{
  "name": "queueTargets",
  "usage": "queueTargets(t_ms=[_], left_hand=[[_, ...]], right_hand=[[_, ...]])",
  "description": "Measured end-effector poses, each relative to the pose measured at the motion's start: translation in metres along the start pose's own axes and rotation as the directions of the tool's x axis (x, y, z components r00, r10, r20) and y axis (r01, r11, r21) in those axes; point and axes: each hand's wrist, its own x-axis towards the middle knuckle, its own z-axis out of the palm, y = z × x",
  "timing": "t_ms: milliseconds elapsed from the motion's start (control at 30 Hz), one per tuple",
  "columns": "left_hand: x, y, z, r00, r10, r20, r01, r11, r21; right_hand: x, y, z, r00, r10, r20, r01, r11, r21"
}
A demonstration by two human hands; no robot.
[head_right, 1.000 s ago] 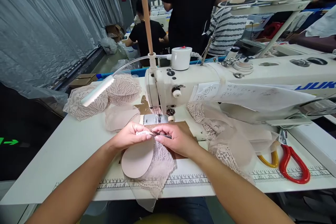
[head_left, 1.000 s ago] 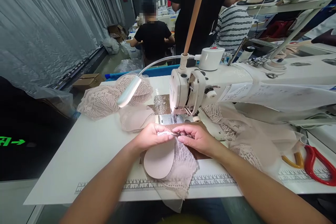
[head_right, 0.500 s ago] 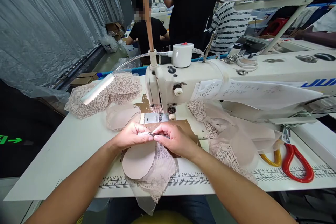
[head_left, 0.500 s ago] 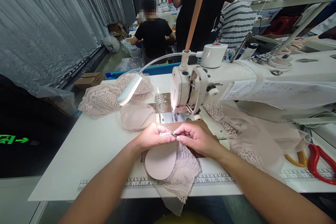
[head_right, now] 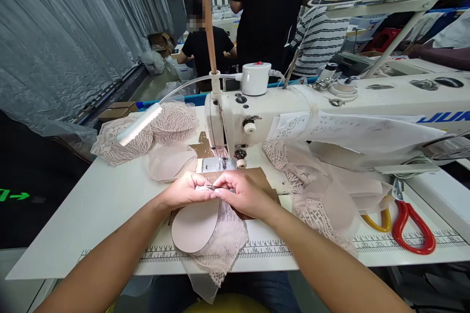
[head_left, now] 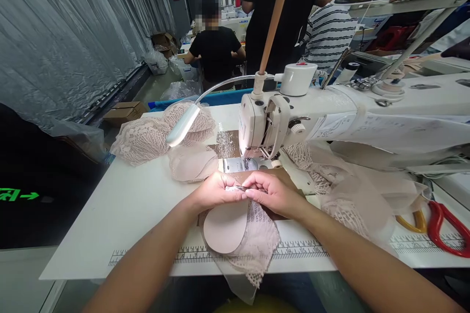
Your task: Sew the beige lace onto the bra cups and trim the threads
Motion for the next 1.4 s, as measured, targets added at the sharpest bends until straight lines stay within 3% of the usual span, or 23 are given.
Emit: queueTargets(t_ms=[100,267,400,567,733,867,967,1033,1133,1200,1267,1400], left_hand=[[0.001,0.0,0.003,1.0,0.005,-0.005,-0.005,0.999,0.046],[0.001,0.005,0.0,0.996,0.065,0.067,-0.068,0.997,0.046],[-0.009,0.013,-0.023,0.977,0.018,0.211,-0.047,0.99,0.133],[-0.02,0.017,-0.041,0.997,0.044,0.071,-0.062,0.955,0.291],[-0.015,0.01,-0.025,0.993,0.112,0.047,-0.121,0.954,0.276],[-0.015,0.013,-0.016,0.985,0.174,0.02,-0.172,0.939,0.297],[-0.023,0.023,-0.022,0.966,0.238,-0.106,-0.198,0.935,0.294],[-0.031,0.03,-0.029,0.975,0.172,-0.141,-0.12,0.941,0.317],[-0.041,0.036,-0.03,0.995,-0.089,-0.034,0.095,0.917,0.388],[-0.042,0.033,-0.023,0.983,-0.174,0.055,0.146,0.93,0.336],[-0.038,0.026,-0.01,0.986,-0.141,0.084,0.126,0.978,0.165],[-0.027,0.008,0.016,0.994,-0.065,-0.084,0.049,0.983,-0.177]], right_hand=[[0.001,0.0,0.004,0.999,0.007,-0.036,-0.007,1.0,0.007],[0.002,0.001,0.007,0.996,0.091,-0.007,-0.087,0.969,0.231],[0.001,0.0,0.0,0.98,0.184,0.073,-0.187,0.981,0.045],[-0.001,0.004,-0.013,0.971,0.194,0.137,-0.191,0.981,-0.04],[0.005,0.001,-0.006,0.989,0.151,0.002,-0.151,0.988,0.016],[0.006,-0.005,0.004,0.998,0.069,0.012,-0.068,0.995,-0.069],[0.003,-0.008,0.005,1.0,-0.006,0.03,0.008,0.997,-0.073],[0.0,-0.008,0.004,0.999,-0.013,0.033,0.014,0.999,-0.037],[-0.003,-0.008,0.001,0.999,-0.047,0.006,0.047,0.999,0.019],[-0.004,-0.007,0.0,0.998,-0.069,0.004,0.069,0.997,0.043],[-0.004,-0.007,0.0,0.996,-0.079,0.029,0.077,0.995,0.055],[-0.005,-0.005,0.001,0.994,-0.068,0.085,0.062,0.995,0.074]])
